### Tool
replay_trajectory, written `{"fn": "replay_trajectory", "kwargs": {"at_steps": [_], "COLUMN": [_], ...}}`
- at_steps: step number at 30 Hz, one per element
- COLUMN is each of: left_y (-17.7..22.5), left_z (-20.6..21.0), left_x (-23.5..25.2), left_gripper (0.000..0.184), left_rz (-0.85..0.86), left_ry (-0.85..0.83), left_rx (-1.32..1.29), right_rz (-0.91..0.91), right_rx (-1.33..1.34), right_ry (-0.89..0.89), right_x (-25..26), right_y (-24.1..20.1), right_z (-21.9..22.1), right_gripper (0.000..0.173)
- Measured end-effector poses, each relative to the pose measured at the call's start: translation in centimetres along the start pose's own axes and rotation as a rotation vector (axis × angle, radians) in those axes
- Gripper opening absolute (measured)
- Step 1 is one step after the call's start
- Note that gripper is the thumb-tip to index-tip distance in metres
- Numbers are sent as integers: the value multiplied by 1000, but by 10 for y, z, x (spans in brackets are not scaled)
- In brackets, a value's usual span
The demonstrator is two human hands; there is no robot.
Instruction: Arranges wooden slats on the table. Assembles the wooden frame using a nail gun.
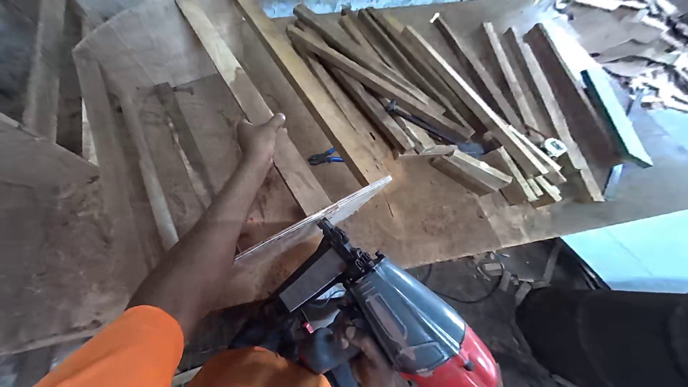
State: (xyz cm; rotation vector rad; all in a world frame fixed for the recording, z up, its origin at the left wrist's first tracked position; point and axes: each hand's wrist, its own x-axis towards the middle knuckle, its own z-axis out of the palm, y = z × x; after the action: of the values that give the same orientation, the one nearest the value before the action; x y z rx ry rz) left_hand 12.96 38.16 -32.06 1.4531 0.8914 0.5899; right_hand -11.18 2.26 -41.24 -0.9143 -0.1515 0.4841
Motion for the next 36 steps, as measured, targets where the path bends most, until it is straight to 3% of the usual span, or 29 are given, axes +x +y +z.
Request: {"fn": "replay_trajectory", "kwargs": {"at_steps": [23, 28, 36], "left_y": [5, 3, 4], "left_z": [0, -1, 0], "left_x": [-1, 0, -1], "left_gripper": [66, 65, 64], "left_rz": [4, 34, 7], "left_ry": [23, 10, 5], "left_rx": [72, 13, -7], "right_rz": [25, 17, -34], "right_rx": [25, 17, -32], "right_ry": [43, -17, 43], "right_x": [-1, -10, 2], "right_y": [18, 12, 4], "right_z": [18, 3, 6], "right_gripper": [8, 10, 8]}}
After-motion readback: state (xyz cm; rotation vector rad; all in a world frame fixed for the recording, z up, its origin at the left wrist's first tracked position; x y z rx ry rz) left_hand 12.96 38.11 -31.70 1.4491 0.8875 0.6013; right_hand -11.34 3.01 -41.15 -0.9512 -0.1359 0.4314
